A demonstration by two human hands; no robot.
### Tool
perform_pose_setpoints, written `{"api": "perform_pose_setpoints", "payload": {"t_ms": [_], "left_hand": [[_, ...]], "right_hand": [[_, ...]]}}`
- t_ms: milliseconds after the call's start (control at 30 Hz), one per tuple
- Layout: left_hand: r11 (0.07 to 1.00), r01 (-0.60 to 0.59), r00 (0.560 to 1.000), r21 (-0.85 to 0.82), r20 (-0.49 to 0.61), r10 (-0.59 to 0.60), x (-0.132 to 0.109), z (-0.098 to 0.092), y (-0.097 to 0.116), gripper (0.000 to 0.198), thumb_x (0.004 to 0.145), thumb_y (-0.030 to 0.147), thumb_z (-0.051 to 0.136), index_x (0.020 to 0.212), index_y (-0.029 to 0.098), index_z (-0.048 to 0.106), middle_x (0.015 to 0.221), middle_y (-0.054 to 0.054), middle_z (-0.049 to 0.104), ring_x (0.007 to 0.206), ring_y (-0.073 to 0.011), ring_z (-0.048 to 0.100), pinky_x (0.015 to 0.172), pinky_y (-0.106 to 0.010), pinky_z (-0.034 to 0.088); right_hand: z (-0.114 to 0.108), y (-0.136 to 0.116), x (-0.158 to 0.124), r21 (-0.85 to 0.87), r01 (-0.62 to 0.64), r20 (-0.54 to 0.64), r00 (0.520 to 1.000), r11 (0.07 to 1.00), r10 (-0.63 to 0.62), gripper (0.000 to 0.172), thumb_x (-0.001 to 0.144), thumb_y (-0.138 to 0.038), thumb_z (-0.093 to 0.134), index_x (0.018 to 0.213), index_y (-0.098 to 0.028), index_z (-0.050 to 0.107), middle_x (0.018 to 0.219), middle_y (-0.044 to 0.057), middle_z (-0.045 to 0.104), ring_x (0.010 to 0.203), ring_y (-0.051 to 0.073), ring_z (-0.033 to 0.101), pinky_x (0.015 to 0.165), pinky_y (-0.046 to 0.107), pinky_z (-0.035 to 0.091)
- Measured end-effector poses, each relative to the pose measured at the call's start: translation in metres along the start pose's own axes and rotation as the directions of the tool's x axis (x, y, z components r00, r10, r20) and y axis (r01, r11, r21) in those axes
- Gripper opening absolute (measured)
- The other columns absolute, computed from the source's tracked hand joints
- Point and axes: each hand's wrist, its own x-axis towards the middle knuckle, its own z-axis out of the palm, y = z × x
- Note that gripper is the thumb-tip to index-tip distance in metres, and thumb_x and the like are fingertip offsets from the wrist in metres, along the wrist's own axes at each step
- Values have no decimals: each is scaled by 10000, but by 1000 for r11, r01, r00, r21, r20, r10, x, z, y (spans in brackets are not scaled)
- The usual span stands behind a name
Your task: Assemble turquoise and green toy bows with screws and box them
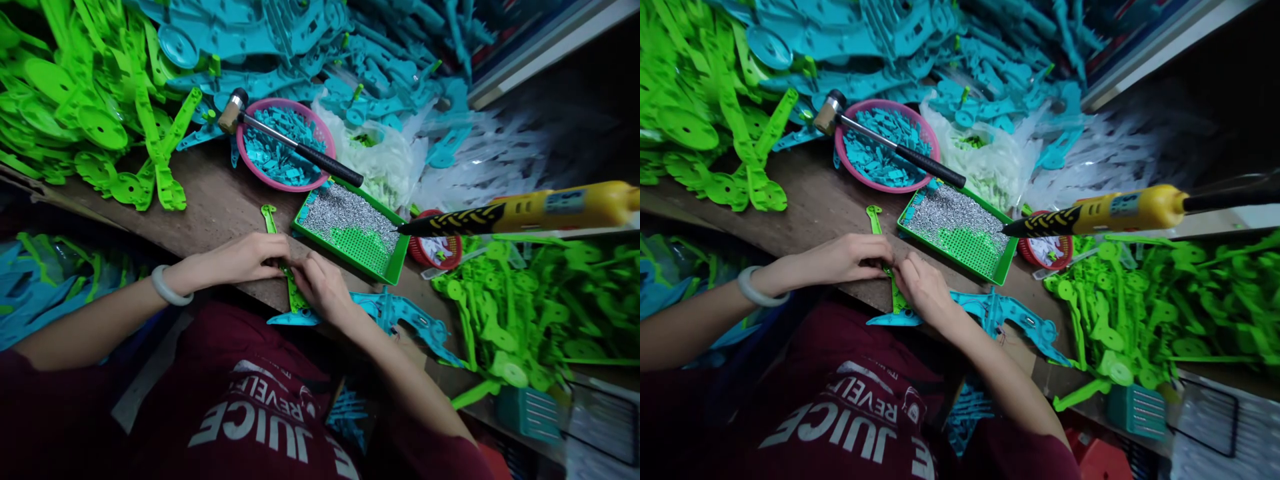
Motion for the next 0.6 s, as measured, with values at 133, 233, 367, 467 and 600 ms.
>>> {"api": "perform_pose_setpoints", "payload": {"t_ms": [133,233,367,467,600], "left_hand": [[1000,-22,1000,12,17,21,1,-1,-2,101,898,161,653,998,173,666,976,-54,681,905,-187,649,797,-291,493],[999,-31,999,17,18,31,2,-2,-3,89,895,151,671,982,157,659,954,-52,670,865,-173,637,765,-275,484],[999,-32,999,14,26,31,4,-1,-3,61,902,158,667,961,163,654,926,-40,660,850,-166,630,753,-271,478],[999,-30,999,23,30,29,5,-2,-3,55,893,170,684,935,165,648,880,-25,649,788,-156,613,703,-262,464],[999,-29,999,29,39,28,6,-3,-2,46,894,155,675,926,168,644,893,-30,658,834,-169,628,734,-272,470]], "right_hand": [[3,1,0,25,17,-71,997,1000,-15,225,1043,-247,391,934,-174,575,791,38,553,691,163,552,616,272,413],[4,2,0,39,18,-79,997,999,-15,197,1034,-234,414,940,-178,577,784,33,552,676,163,545,602,274,408],[4,2,0,22,49,-91,995,999,-47,194,1031,-218,419,933,-178,581,770,30,561,657,154,548,587,265,413],[2,1,0,25,72,-106,992,997,-69,191,1028,-209,425,928,-176,585,762,29,565,659,151,556,591,258,424],[2,0,0,32,81,-124,989,996,-76,186,1020,-194,440,913,-162,589,756,30,566,659,144,559,596,251,429]]}}
